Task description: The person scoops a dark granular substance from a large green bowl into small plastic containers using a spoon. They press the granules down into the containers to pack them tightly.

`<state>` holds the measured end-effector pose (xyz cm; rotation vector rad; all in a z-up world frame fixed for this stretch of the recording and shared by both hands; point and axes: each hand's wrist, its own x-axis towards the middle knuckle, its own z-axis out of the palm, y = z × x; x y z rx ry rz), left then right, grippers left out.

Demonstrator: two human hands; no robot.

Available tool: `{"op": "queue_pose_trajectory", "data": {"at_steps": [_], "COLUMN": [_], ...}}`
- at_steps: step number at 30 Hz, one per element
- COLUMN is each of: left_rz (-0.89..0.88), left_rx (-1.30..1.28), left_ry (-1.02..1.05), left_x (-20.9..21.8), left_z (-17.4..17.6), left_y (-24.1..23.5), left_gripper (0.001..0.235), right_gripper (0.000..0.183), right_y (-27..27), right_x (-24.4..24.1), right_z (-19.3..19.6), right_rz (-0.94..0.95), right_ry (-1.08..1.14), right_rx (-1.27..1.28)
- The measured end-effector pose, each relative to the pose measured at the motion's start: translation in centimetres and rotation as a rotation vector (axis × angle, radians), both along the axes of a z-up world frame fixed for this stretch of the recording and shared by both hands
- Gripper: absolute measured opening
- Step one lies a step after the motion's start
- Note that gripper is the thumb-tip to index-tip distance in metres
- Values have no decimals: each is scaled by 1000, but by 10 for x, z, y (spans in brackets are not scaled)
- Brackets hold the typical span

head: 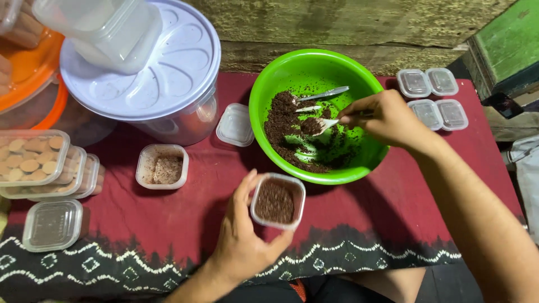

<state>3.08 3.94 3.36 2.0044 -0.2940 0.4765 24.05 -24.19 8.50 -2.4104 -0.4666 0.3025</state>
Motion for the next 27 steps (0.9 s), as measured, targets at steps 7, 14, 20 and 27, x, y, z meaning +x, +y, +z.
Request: {"op": "queue_pose_trajectory", "data": {"at_steps": [7,14,20,27], "left_rz": [-52,-86,-56,43], "left_rx": [-16,-117,-159,101], "left_ry": [-127,-136,21,6], "left_x": [53,42,-15,-48], "left_z": [14,11,7,-20], "left_y": [-29,-68,-77,-75], "left_gripper": [94,109,105,73], "right_gripper": [13,21,11,70], "right_y": [-9,-17,-16,-12], "right_x": [-54,-127,-207,-252], "right_z": [79,94,42,-5], "right_rz": [-265,41,177,414], "right_ry": [-40,-289,-641,-997], "right_rx": [-43,21,-228,-517]}}
